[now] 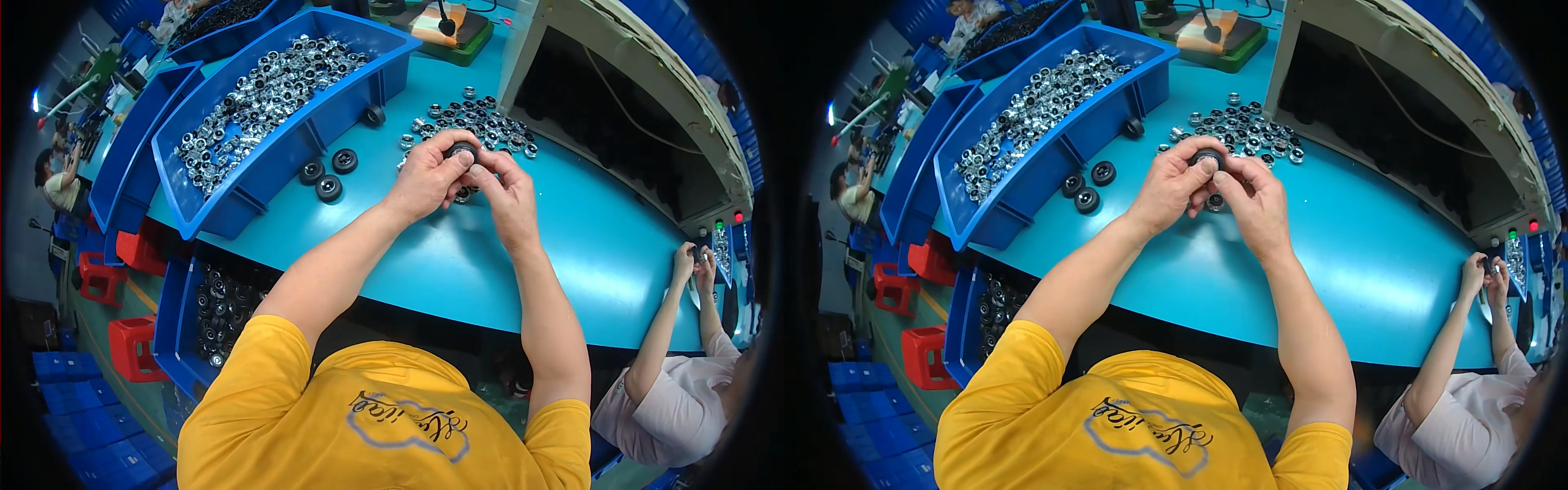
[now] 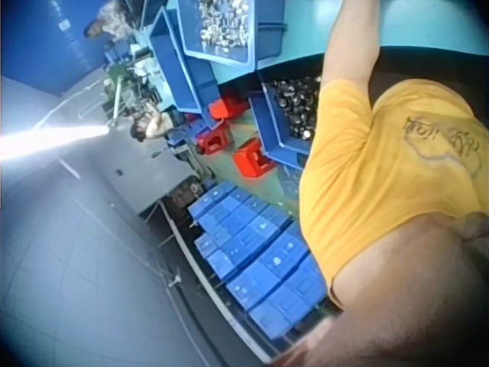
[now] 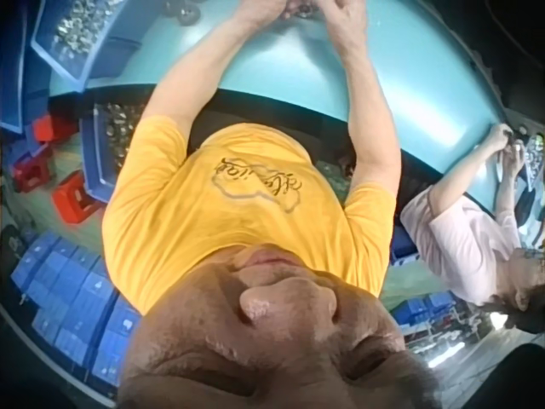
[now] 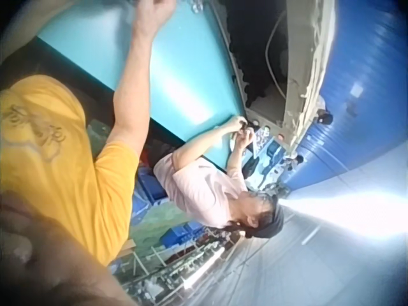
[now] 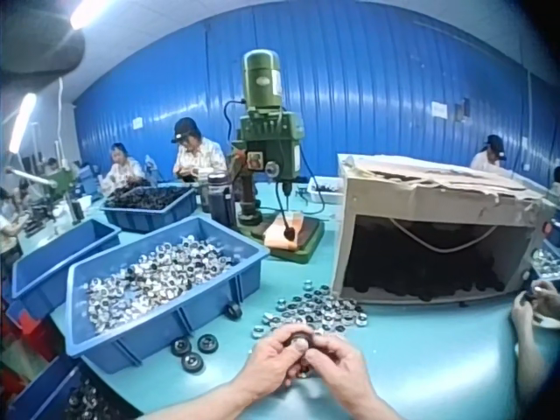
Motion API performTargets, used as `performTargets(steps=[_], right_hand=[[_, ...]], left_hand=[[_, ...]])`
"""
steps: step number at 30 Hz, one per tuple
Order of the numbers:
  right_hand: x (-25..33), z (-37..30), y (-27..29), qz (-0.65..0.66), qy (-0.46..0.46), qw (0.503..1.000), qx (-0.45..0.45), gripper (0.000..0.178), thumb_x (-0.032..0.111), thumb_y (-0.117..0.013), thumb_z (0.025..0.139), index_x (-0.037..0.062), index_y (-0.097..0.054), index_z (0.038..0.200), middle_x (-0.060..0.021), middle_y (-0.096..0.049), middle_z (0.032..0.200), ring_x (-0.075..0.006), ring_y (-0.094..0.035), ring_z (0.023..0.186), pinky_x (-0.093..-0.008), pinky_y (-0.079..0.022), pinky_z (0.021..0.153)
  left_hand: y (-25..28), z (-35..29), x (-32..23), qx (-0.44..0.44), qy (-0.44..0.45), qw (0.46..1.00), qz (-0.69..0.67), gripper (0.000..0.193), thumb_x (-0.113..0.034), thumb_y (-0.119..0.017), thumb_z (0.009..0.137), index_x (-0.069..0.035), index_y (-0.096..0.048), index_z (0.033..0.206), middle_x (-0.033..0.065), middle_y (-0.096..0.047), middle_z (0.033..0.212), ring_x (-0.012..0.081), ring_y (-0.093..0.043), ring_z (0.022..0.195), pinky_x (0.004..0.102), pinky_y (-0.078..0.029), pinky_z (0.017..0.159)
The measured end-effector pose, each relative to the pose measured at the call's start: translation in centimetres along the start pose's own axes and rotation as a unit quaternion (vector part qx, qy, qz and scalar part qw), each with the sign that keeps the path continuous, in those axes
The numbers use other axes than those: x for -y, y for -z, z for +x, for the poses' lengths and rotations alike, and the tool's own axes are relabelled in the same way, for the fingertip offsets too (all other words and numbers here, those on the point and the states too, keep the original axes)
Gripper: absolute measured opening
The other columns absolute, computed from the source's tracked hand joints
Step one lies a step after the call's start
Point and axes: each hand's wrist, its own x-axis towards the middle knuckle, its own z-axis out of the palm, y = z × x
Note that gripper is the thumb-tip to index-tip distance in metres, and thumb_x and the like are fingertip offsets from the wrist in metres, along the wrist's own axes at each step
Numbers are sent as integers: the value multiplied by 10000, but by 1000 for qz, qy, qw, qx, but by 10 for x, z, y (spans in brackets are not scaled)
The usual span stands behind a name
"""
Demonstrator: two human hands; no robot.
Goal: Assembling rubber toy tires onto plastic wheel hubs at a factory workbench.
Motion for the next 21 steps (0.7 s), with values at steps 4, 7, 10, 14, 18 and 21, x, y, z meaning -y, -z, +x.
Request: performTargets(steps=[4, 7, 10, 14, 18, 21], right_hand=[[4, -5, -10, -68, 47, 996, -31, 244, 83, -705, 953, -57, -696, 1153, -77, -629, 1116, -143, -681, 934, -288, -553, 863], [-1, -5, -11, -97, 71, 992, -35, 252, 93, -713, 954, -41, -700, 1166, -70, -643, 1098, -139, -683, 940, -291, -560, 839], [-2, -1, -12, -9, -9, 1000, -28, 274, 110, -720, 959, -21, -697, 1198, -66, -672, 1075, -140, -688, 926, -291, -564, 828], [-4, 10, 1, 135, -79, 987, -20, 308, 126, -734, 960, -14, -681, 1229, -68, -707, 1056, -138, -684, 918, -294, -568, 817], [4, 10, 3, 164, -119, 979, -14, 339, 129, -762, 942, -30, -667, 1225, -81, -713, 1056, -127, -667, 908, -286, -571, 794], [1, 10, 2, 114, -122, 986, -26, 319, 110, -781, 921, -23, -673, 1190, -74, -702, 1019, -128, -665, 884, -279, -574, 780]], left_hand=[[0, 0, 2, -24, -9, 999, 20, 159, -127, -573, 1050, -120, -661, 1183, 9, -626, 738, 50, -491, 496, 227, -400, 412], [1, 1, 2, -38, -4, 999, 37, 168, -113, -565, 1049, -124, -659, 1188, -5, -606, 708, 50, -485, 492, 229, -394, 410], [5, 1, 2, -15, 13, 999, 27, 250, -118, -575, 1049, -103, -611, 1296, -15, -601, 756, 50, -515, 574, 224, -420, 458], [2, 0, -6, 84, 7, 996, -30, 452, -115, -579, 1045, -119, -474, 1484, -2, -617, 872, 71, -579, 720, 230, -475, 566], [6, 1, -3, 88, 28, 993, 78, 595, -67, -583, 1018, -133, -369, 1569, 31, -636, 972, 87, -602, 822, 257, -508, 657], [2, 0, -5, 67, 10, 982, 176, 608, -28, -593, 993, -115, -393, 1561, 44, -646, 990, 98, -602, 833, 278, -520, 684]])
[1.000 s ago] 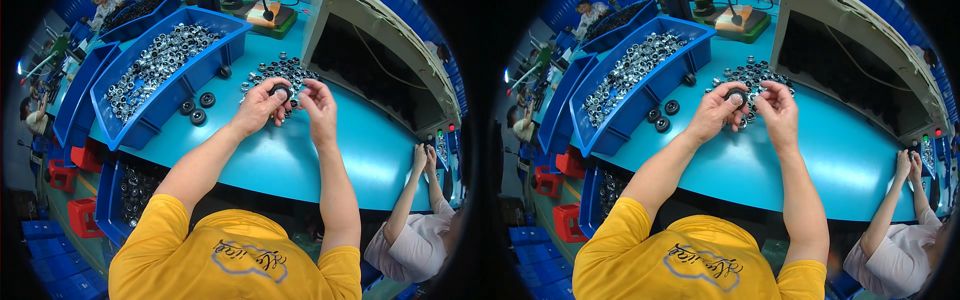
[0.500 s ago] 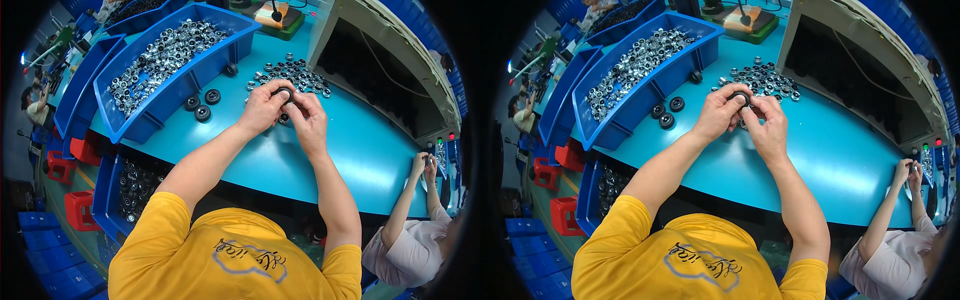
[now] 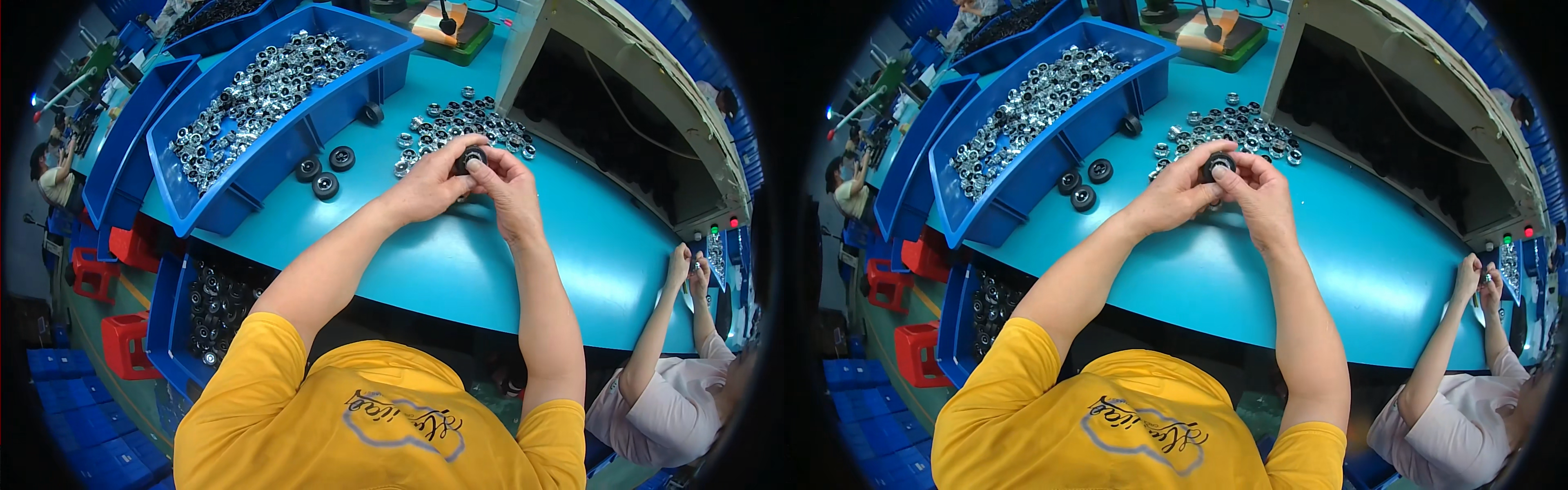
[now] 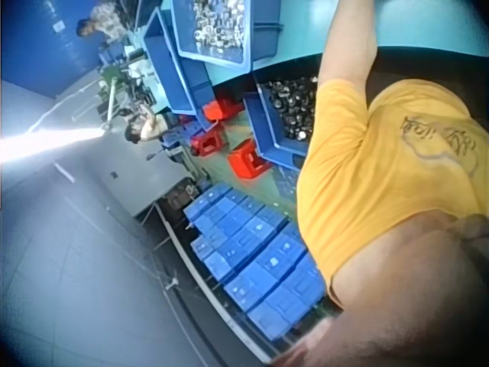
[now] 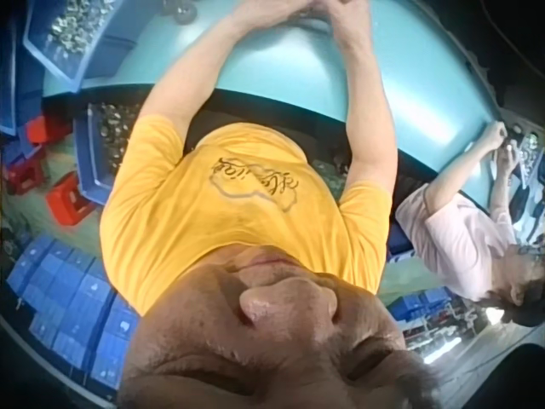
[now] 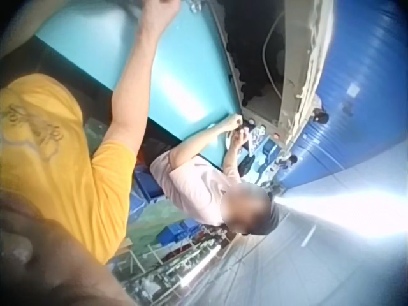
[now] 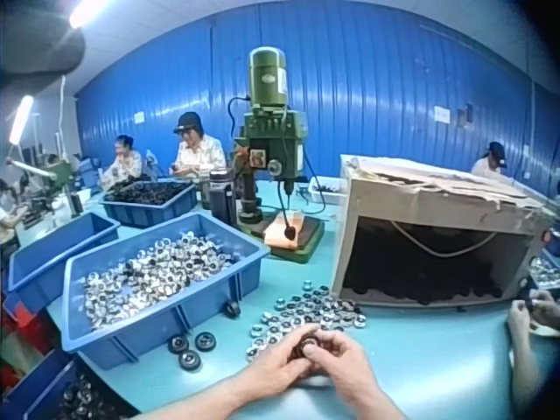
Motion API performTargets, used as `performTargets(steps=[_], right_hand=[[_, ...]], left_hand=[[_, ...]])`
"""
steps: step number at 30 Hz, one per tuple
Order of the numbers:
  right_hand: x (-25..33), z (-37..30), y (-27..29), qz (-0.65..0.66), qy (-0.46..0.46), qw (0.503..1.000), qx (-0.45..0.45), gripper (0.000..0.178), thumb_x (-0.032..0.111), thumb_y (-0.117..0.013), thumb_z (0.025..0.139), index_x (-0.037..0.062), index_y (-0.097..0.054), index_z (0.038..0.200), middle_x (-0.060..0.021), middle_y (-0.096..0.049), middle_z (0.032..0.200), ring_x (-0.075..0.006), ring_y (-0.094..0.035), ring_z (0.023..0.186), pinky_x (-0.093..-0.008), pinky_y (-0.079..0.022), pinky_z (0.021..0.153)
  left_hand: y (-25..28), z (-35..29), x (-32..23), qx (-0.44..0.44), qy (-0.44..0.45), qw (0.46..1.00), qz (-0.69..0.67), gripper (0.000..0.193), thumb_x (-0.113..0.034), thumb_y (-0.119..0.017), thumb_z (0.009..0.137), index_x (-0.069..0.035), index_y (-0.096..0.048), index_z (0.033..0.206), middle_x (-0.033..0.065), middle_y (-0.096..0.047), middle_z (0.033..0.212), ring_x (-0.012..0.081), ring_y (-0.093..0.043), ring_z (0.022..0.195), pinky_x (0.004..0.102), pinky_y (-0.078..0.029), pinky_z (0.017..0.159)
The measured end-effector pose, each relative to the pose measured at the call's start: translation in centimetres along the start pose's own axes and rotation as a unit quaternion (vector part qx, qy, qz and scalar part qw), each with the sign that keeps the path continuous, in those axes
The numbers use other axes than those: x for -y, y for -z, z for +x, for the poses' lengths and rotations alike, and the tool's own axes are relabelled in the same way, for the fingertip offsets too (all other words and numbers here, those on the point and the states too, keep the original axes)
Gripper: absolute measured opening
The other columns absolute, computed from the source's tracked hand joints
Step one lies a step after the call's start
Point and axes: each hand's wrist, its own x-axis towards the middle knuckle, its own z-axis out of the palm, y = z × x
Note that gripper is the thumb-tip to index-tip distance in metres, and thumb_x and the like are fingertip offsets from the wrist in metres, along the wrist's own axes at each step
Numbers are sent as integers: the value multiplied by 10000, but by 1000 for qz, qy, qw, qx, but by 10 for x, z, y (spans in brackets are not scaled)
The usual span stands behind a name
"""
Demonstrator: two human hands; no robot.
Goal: Assembling rubber toy tires onto plastic wheel hubs at a factory workbench.
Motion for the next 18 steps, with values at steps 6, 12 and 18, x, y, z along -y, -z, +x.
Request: performTargets(steps=[6, 12, 18], right_hand=[[-6, -1, 4, -2, 28, 999, -22, 237, 19, -805, 868, 2, -685, 1072, -47, -681, 929, -119, -656, 855, -275, -578, 759], [-12, -2, 4, -18, 29, 999, -39, 198, -16, -796, 859, 20, -687, 1021, -43, -687, 913, -114, -651, 847, -275, -578, 754], [-2, -1, 5, 66, -7, 998, 12, 175, 21, -785, 892, 15, -673, 1027, -54, -699, 931, -126, -668, 850, -288, -589, 768]], left_hand=[[-8, -5, -7, -23, -26, 994, 106, 621, -2, -621, 949, -109, -435, 1532, 89, -702, 942, 175, -676, 816, 339, -560, 759], [-8, -9, -4, -18, -79, 959, 270, 609, 23, -612, 933, -109, -452, 1506, 180, -756, 1075, 333, -743, 1047, 414, -576, 897], [-4, -3, 3, -12, -95, 988, 118, 608, 15, -637, 944, -102, -442, 1508, 212, -737, 1113, 367, -741, 1022, 423, -584, 869]])
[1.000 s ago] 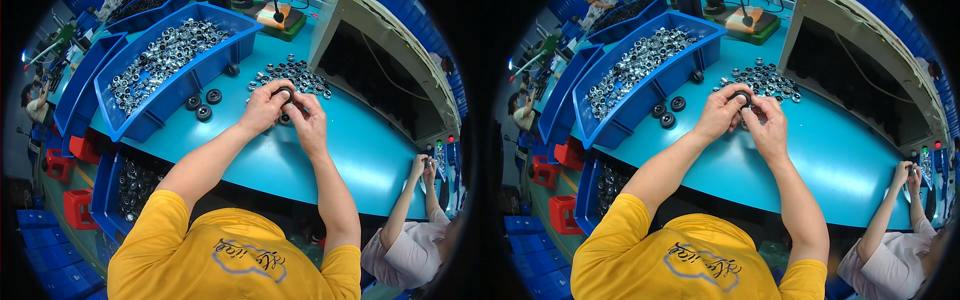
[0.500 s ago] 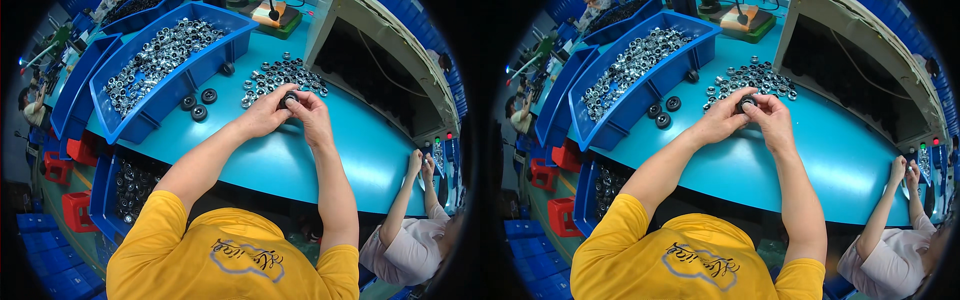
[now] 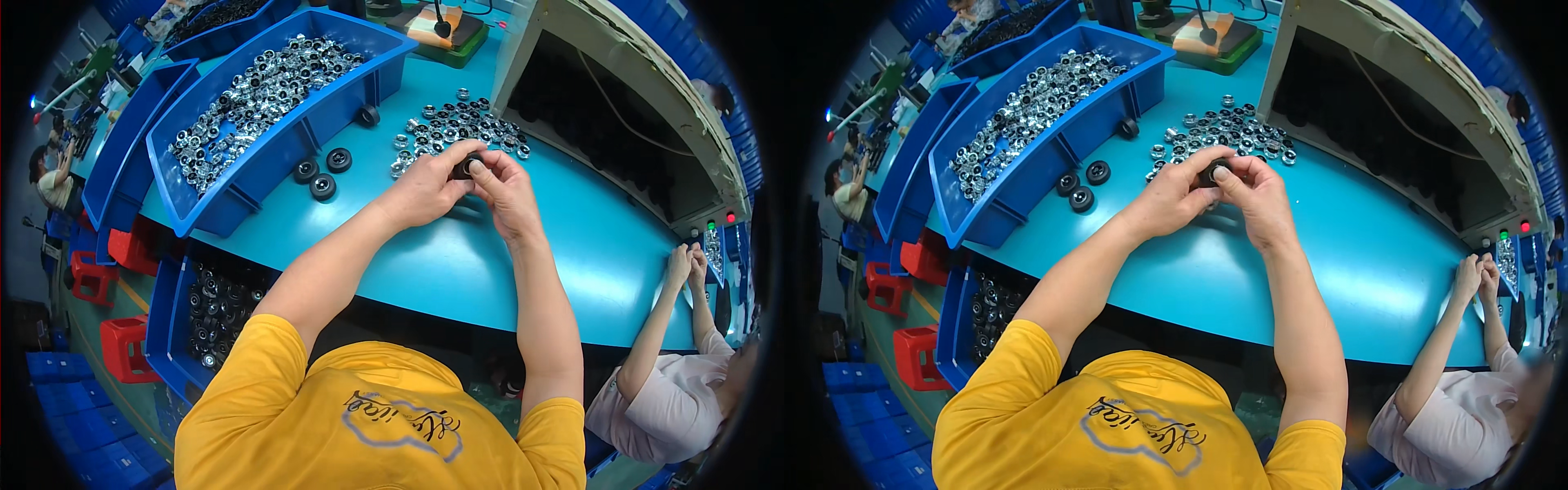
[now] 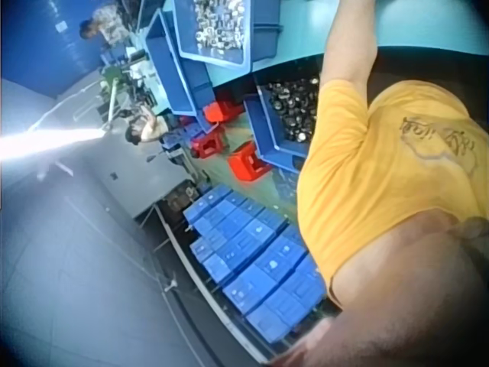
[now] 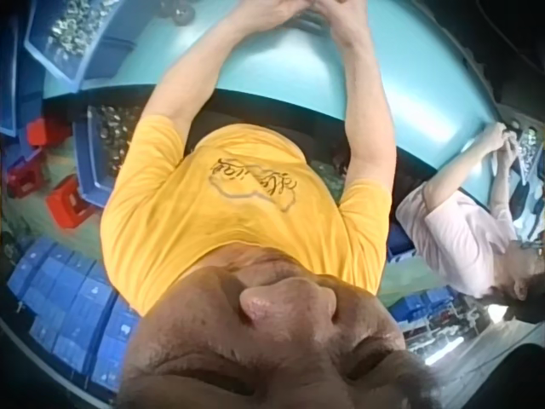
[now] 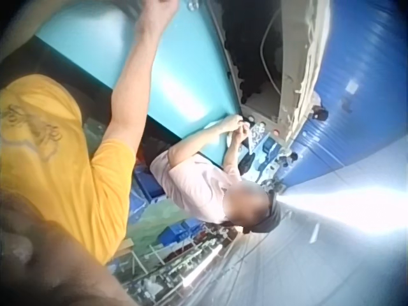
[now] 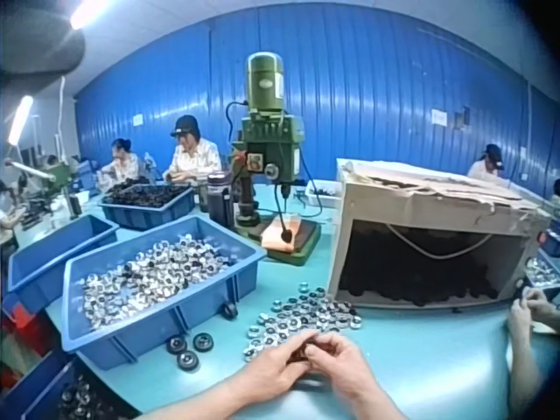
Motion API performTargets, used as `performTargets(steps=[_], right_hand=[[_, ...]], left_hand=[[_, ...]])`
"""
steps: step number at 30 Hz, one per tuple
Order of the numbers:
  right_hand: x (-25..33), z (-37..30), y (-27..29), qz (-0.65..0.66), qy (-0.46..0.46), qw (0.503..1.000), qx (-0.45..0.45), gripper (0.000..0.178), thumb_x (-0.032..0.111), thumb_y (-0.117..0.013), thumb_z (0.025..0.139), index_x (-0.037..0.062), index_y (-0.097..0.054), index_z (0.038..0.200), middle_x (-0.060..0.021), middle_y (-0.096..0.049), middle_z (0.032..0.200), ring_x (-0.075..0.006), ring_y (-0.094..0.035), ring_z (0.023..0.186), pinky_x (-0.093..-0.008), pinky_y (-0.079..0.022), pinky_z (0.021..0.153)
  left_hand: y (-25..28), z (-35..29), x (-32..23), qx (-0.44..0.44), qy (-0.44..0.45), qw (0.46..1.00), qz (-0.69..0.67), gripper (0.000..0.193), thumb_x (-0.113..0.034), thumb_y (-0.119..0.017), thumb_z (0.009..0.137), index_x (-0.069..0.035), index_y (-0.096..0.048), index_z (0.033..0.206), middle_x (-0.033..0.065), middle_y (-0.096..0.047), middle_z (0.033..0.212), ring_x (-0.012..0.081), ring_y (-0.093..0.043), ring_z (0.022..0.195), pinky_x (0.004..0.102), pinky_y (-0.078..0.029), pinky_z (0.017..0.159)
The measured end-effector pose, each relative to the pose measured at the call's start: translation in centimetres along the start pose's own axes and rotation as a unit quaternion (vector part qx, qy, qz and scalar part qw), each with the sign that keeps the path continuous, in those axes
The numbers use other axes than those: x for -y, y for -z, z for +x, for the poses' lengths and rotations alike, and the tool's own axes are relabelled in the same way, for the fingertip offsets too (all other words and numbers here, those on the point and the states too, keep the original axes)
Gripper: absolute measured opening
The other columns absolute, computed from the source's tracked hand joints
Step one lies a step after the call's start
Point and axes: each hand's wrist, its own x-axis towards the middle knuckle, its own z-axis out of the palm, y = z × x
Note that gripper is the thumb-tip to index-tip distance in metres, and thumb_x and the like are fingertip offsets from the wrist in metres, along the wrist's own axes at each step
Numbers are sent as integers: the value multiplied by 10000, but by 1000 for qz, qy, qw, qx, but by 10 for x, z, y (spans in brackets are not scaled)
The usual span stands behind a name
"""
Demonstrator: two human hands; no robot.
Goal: Assembling rubber toy tires onto plastic wheel hubs at a factory workbench.
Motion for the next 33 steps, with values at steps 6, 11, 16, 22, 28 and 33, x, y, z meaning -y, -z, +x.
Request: performTargets(steps=[6, 11, 16, 22, 28, 33], right_hand=[[-13, 1, -2, -108, 60, 991, -55, 185, 42, -779, 907, 2, -674, 1053, -76, -721, 978, -134, -682, 877, -287, -592, 766], [-9, -2, -11, -130, 97, 985, -64, 224, 60, -767, 923, -12, -677, 1115, -98, -731, 1049, -141, -694, 927, -297, -591, 783], [11, -1, -4, 28, -9, 999, 20, 314, 110, -758, 938, -34, -662, 1200, -109, -712, 1135, -177, -708, 988, -324, -603, 871], [8, 1, 0, 3, -24, 1000, -1, 307, 108, -778, 919, -32, -670, 1170, -130, -713, 1114, -183, -713, 979, -329, -616, 862], [7, 0, 4, -3, -5, 1000, 0, 279, 110, -778, 923, -34, -679, 1141, -116, -727, 1053, -172, -721, 933, -323, -619, 835], [12, -1, 10, 68, -55, 996, 19, 252, 170, -749, 969, -17, -706, 1131, -68, -733, 997, -144, -711, 886, -302, -615, 786]], left_hand=[[-7, -5, -1, -12, 3, 994, 106, 574, 10, -642, 954, -66, -458, 1493, 154, -744, 1043, 254, -745, 914, 367, -585, 828], [-8, -4, 2, -47, -49, 994, 86, 572, -10, -636, 969, -69, -442, 1504, 109, -729, 973, 174, -698, 791, 322, -575, 715], [7, 3, -6, 0, 76, 972, -224, 567, -50, -635, 984, -87, -449, 1518, 9, -628, 790, 70, -580, 635, 225, -453, 515], [7, 1, -10, 11, 93, 971, -219, 585, -75, -648, 984, -86, -445, 1532, -19, -600, 765, 48, -541, 599, 212, -401, 461], [2, 2, -6, 5, 75, 974, -213, 564, -91, -675, 964, -99, -482, 1494, -15, -607, 763, 53, -546, 588, 208, -405, 457], [8, 1, -9, 31, 93, 952, -290, 486, -89, -670, 951, -99, -523, 1414, -5, -597, 734, 69, -539, 553, 216, -393, 443]])
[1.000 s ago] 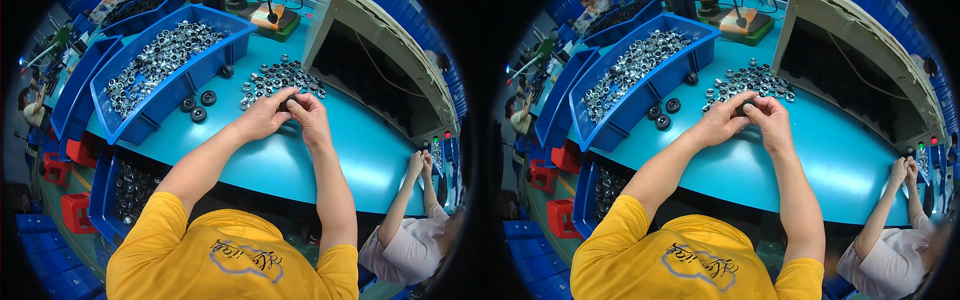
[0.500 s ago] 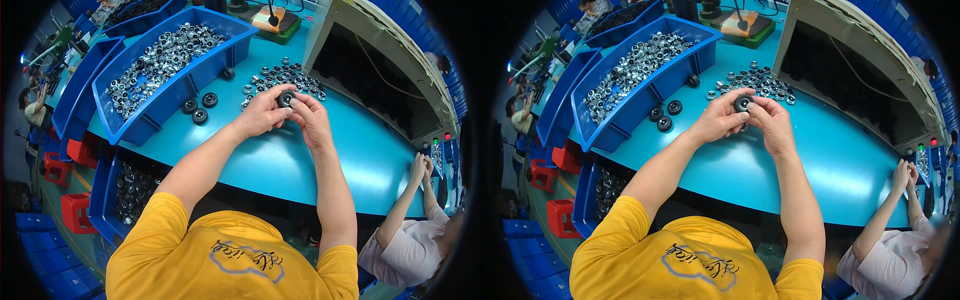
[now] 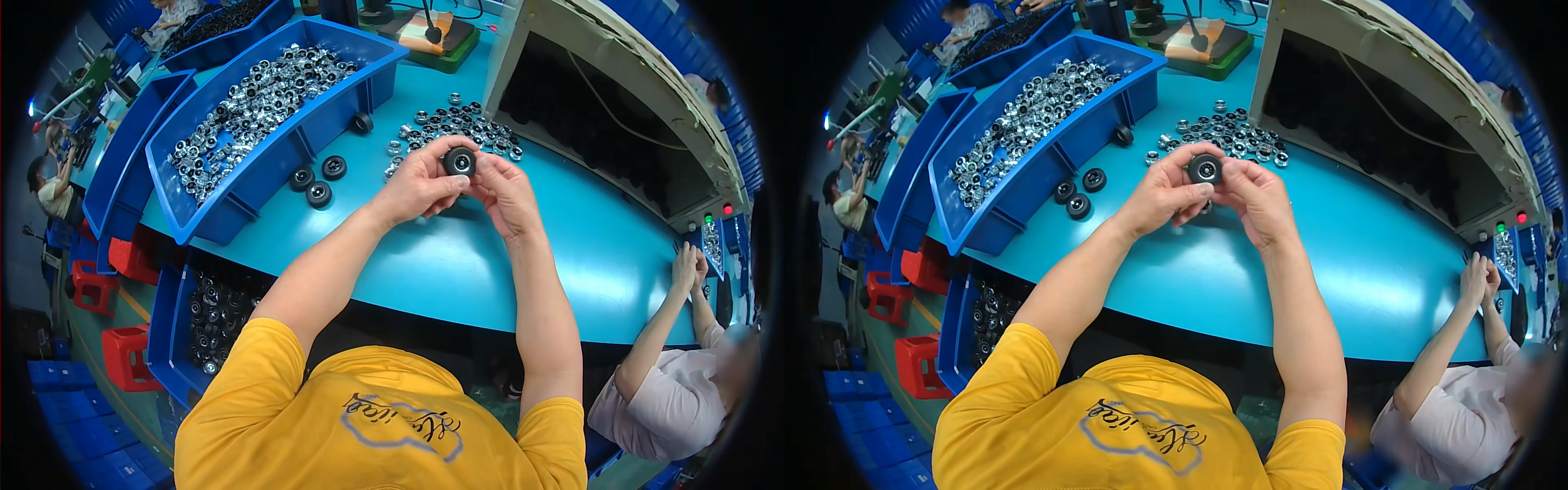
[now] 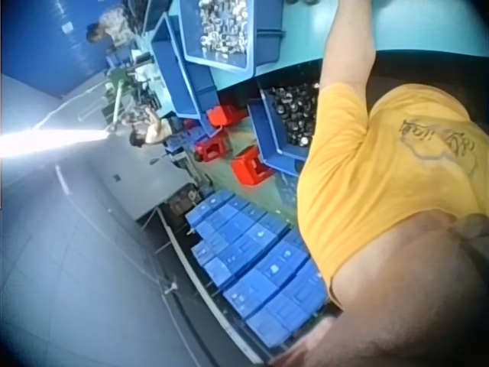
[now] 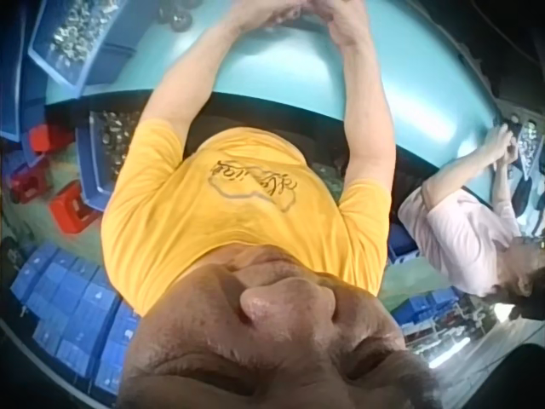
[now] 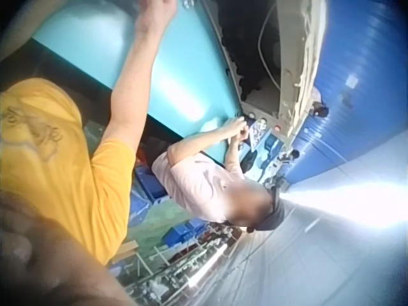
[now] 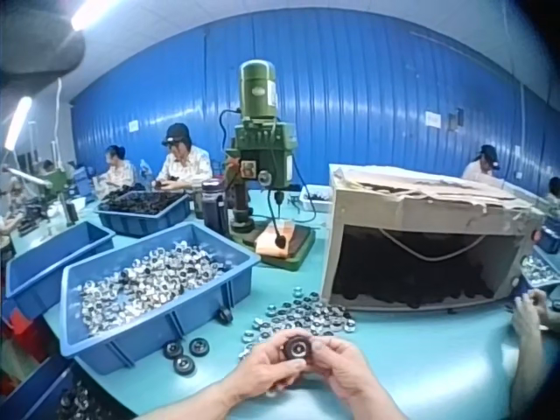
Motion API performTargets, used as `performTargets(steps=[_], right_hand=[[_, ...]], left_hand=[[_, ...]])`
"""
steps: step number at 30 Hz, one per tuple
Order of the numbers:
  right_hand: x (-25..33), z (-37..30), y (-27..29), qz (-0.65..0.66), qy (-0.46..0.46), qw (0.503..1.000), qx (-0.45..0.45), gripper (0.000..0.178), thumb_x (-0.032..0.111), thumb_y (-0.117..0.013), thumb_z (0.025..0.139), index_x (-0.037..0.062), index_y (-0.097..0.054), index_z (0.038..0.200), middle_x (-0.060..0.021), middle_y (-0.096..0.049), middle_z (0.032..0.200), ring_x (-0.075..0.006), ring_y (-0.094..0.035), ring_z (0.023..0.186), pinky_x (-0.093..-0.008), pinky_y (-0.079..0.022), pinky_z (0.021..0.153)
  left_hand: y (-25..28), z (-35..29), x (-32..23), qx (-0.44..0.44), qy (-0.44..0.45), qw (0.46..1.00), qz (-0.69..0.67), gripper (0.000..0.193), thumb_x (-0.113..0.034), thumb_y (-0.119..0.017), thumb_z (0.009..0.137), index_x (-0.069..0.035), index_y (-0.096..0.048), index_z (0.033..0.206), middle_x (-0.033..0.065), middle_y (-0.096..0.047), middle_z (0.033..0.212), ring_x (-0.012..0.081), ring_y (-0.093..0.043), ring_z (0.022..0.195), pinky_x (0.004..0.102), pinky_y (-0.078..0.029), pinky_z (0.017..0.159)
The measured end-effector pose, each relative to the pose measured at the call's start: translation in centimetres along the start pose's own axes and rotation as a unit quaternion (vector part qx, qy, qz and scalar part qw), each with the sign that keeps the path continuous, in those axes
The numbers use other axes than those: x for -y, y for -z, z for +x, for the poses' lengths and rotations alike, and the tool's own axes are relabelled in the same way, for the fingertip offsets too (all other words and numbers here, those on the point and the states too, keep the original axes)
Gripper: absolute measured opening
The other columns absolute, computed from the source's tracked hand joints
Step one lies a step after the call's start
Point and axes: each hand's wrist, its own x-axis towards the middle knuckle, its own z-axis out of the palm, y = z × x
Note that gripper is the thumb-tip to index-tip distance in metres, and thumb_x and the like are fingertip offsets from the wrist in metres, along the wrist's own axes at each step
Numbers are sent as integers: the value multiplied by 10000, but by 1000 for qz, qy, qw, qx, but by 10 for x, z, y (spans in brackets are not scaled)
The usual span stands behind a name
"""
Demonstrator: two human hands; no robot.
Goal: Assembling rubber toy tires onto plastic wheel hubs at a factory workbench.
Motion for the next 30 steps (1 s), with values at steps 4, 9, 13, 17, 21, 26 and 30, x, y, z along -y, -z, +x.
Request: performTargets(steps=[4, 9, 13, 17, 21, 26, 30], right_hand=[[5, 6, 4, -135, 157, 974, -95, 243, 224, -736, 988, 1, -742, 1084, -39, -716, 925, -99, -655, 768, -269, -583, 711], [20, 19, 49, -270, 220, 906, -240, 213, 222, -742, 975, 12, -760, 1006, -9, -691, 810, -79, -614, 689, -236, -533, 654], [31, 22, 80, -310, 220, 864, -331, 222, 239, -755, 958, 21, -772, 995, 0, -702, 790, -75, -612, 694, -242, -527, 665], [33, 17, 77, -386, 239, 823, -341, 214, 224, -759, 939, 22, -777, 1006, -23, -733, 817, -86, -639, 726, -267, -531, 694], [33, 13, 51, -453, 264, 797, -300, 156, 180, -747, 912, 42, -779, 980, -71, -737, 833, -136, -681, 745, -297, -538, 706], [46, 48, 10, -588, 308, 725, -185, 129, 152, -697, 898, 73, -777, 961, -121, -730, 917, -294, -719, 842, -392, -567, 786], [25, 116, -14, -709, 303, 633, -66, 167, 128, -646, 915, 93, -775, 1015, -131, -715, 1055, -337, -671, 1060, -448, -561, 921]], left_hand=[[8, 0, -5, -14, -18, 1000, -10, 422, -178, -665, 986, -102, -534, 1380, 11, -573, 716, 82, -506, 528, 230, -380, 440], [32, 3, -11, -239, -134, 878, 392, 382, -259, -703, 975, -77, -580, 1288, 81, -640, 902, 172, -627, 798, 341, -515, 693], [61, -5, -11, -319, -32, 614, 722, 362, -126, -659, 893, -121, -630, 1254, 164, -636, 1068, 321, -611, 1018, 469, -486, 865], [66, -9, -11, -299, 91, 533, 786, 500, -141, -684, 886, -219, -634, 1377, 150, -601, 1114, 342, -563, 1079, 487, -463, 901], [53, -12, -17, -285, 81, 523, 799, 409, -196, -717, 894, -248, -703, 1299, 110, -582, 1108, 310, -539, 1093, 461, -448, 872], [58, -5, -16, -293, 3, 571, 767, 380, -143, -717, 885, -164, -711, 1265, 119, -595, 1202, 312, -543, 1148, 473, -445, 931], [90, 0, 20, -261, -136, 573, 765, 372, -72, -665, 861, -108, -722, 1226, 130, -601, 1301, 314, -535, 1215, 473, -429, 995]])
